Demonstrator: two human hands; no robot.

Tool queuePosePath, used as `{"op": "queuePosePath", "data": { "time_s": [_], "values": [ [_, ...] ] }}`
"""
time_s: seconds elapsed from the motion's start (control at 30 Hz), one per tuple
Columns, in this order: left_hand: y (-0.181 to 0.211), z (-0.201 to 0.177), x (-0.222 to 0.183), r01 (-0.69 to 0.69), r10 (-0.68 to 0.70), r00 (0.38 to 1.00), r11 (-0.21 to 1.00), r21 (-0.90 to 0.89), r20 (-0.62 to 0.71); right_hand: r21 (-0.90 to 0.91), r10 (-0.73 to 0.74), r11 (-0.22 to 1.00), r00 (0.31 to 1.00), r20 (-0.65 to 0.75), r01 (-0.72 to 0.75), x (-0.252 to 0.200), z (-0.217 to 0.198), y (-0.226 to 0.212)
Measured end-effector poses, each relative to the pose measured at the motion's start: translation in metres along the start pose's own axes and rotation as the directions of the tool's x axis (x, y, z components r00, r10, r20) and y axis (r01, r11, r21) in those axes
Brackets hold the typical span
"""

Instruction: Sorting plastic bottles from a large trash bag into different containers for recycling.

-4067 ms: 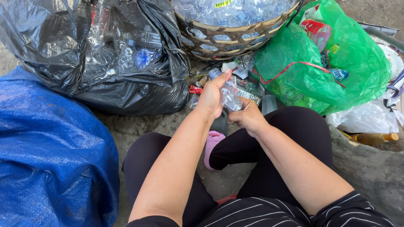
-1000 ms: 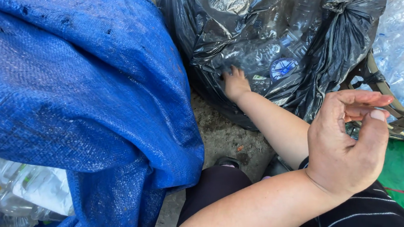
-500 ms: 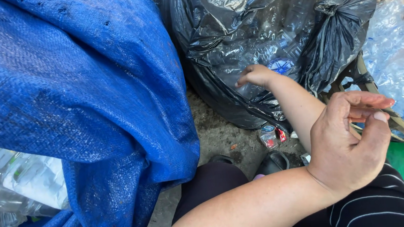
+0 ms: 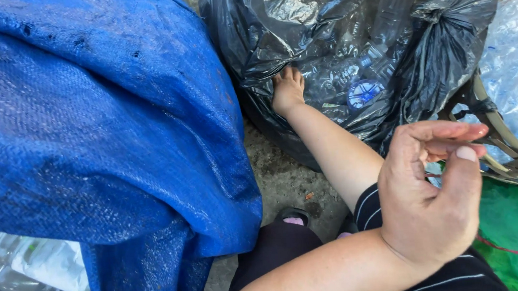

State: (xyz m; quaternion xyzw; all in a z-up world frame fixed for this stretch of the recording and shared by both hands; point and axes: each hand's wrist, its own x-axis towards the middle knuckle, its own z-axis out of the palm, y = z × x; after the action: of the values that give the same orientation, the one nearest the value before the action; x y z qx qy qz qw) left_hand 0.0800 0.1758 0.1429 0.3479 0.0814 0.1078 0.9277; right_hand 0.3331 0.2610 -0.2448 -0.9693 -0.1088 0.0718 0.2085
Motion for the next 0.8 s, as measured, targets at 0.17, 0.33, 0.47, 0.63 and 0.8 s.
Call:
{"op": "queuePosePath", "data": {
  "time_s": [0.17,0.33,0.47,0.63,0.8],
  "values": [
    [0.006,-0.007,0.0,0.009,-0.009,1.0,1.0,-0.027,0.004,-0.163,-0.059,0.986,0.976,-0.21,0.024,0.013,0.04,0.027],
    [0.012,-0.01,-0.003,0.002,-0.002,1.0,1.0,-0.01,0.029,-0.305,-0.111,0.951,0.98,-0.164,0.056,0.005,0.022,0.026],
    [0.012,-0.014,-0.003,-0.005,0.005,0.998,1.0,0.006,0.055,-0.346,-0.141,0.934,0.982,-0.127,0.089,-0.004,0.009,0.021],
    [-0.004,-0.013,-0.001,-0.014,0.014,0.998,1.0,-0.006,0.055,-0.374,-0.177,0.922,0.97,-0.167,0.104,-0.038,-0.07,-0.009],
    [-0.015,-0.013,0.005,-0.079,0.077,0.996,0.996,0.045,0.035,0.051,-0.123,0.986,0.894,-0.43,0.16,-0.077,-0.167,0.001]
  ]
}}
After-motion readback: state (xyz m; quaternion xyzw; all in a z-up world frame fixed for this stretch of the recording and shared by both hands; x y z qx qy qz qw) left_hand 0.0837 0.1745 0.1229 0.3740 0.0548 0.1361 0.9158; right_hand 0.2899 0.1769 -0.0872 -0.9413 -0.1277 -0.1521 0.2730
